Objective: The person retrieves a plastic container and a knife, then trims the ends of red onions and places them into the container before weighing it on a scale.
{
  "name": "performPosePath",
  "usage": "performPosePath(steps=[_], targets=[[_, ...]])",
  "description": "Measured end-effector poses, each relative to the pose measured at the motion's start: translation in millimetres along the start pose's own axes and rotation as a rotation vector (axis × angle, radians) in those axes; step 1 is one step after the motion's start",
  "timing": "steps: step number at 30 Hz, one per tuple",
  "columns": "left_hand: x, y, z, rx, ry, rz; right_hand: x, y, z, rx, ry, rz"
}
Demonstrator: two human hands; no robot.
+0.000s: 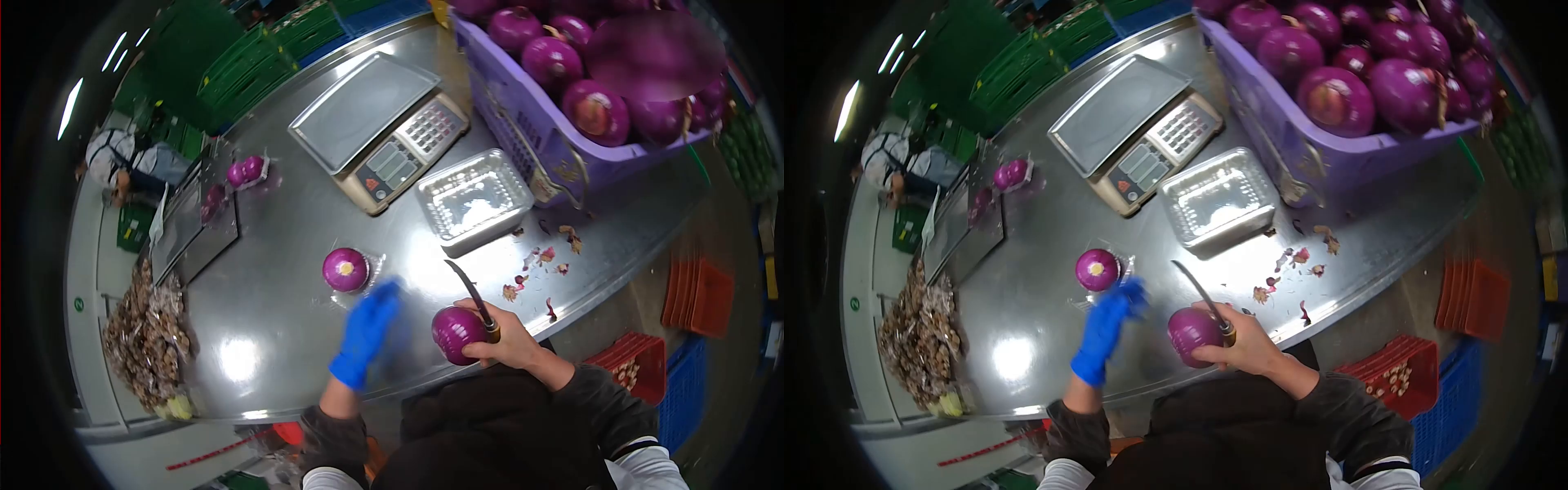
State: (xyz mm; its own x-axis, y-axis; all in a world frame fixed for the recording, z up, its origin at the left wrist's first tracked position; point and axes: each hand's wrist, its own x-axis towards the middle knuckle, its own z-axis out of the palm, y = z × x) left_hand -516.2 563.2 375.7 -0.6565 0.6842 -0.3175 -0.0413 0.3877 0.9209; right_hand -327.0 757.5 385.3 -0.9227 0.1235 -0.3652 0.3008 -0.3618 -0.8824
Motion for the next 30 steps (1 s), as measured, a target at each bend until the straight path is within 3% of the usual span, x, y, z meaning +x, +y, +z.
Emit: performPosePath(steps=[1,3,4,6,9,11,13,18,20,30], targets=[[18,-8,-20,0.178,0.26,0.111,6,4,3,-0.015,-0.02,0.005],[41,-8,-65,0.725,0.453,0.129,20,12,11,0.112,-0.046,0.028],[50,-11,-74,0.719,0.466,0.124,24,5,17,0.117,-0.064,0.082],[67,-25,-88,0.916,0.397,-0.149,37,14,27,0.107,-0.055,0.064],[74,-56,-62,1.031,0.516,-0.03,55,21,42,0.118,-0.04,0.028],[68,-61,-48,0.988,0.514,-0.034,61,15,51,0.103,0.015,0.059],[56,-68,-34,0.712,0.614,0.171,71,20,56,0.096,0.018,0.049],[37,-74,-49,0.389,0.604,0.192,98,20,64,0.014,0.067,0.005],[28,-73,-63,0.308,0.508,0.184,113,14,68,-0.018,0.071,-0.016],[12,-83,-98,0.569,0.333,0.38,186,-2,92,-0.311,0.056,-0.083]])
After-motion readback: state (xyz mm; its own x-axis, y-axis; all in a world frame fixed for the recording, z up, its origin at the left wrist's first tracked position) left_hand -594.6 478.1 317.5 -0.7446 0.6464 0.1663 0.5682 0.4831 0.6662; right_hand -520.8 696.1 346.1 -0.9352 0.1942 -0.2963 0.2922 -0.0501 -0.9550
